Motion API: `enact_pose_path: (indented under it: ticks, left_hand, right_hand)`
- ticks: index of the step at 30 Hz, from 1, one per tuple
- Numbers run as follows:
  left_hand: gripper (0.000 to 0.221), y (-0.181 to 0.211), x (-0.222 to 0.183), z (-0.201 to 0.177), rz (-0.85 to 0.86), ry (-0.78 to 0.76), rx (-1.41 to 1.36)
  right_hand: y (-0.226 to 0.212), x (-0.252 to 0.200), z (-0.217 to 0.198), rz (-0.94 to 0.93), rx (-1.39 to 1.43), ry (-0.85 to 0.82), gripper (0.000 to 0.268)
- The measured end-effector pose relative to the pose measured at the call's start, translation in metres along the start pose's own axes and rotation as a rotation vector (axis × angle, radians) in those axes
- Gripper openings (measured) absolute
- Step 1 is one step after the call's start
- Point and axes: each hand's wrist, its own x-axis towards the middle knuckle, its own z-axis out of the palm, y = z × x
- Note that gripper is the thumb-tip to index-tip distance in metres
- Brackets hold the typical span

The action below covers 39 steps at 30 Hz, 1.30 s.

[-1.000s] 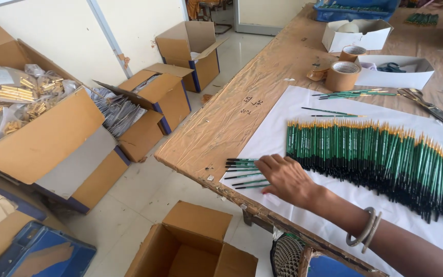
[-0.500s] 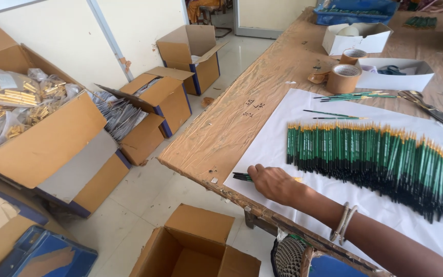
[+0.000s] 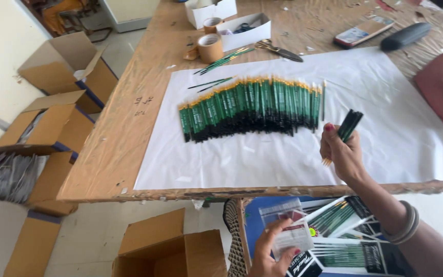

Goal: The person organizes a row of paintbrushes on a table, gathers them into small groups, and slides them into plastic sleeves by hand.

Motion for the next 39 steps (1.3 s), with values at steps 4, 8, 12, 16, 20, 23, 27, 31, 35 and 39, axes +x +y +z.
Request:
enact_pose_path:
  ticks: [4,8,12,16,20,23,27,31,35,39]
  left_hand:
    - [0.05,0.033,0.035,0.015,-0.041,0.047,-0.052]
    - [0.047,0.046,0.058,0.029,0.095,0.077,0.048]
    - [0.044,0.063,0.072,0.039,0.087,-0.039,0.074]
    - [0.038,0.066,0.082,0.03,0.096,-0.186,0.339]
    - [0.029,0.085,0.093,0.026,-0.011,-0.31,0.399]
    - [0.021,0.084,0.094,0.025,-0.004,-0.338,0.497]
    - [0.028,0.09,0.101,0.038,0.036,-0.361,0.612]
    - [0.022,0.084,0.098,0.051,0.225,-0.35,0.619]
    - [0.028,0.099,0.104,0.054,0.045,-0.406,0.713]
    - [0.016,0.102,0.105,0.047,0.014,-0.333,0.658]
  right_hand:
    - [-0.052,-0.06,0.001,0.192,0.066,-0.13,0.035]
    - [-0.037,-0.095,0.008,0.39,-0.564,-0.218,0.031]
    - [-0.032,-0.11,-0.001,0.255,-0.361,-0.19,0.04]
    - [-0.073,-0.108,0.005,0.109,-0.644,-0.262,0.033]
    - [-0.086,-0.105,0.006,0.06,-0.521,-0.322,0.031]
    - [-0.091,-0.108,-0.005,-0.053,-0.543,-0.298,0.034]
    - [-0.104,-0.123,-0.014,-0.124,0.347,-0.175,0.039]
    - [-0.078,-0.132,0.003,-0.451,0.411,-0.227,0.044]
    - [-0.098,-0.112,0.011,-0.203,-0.278,-0.261,0.05]
    - [-0.138,-0.086,0.023,0.036,-0.13,-0.273,0.032]
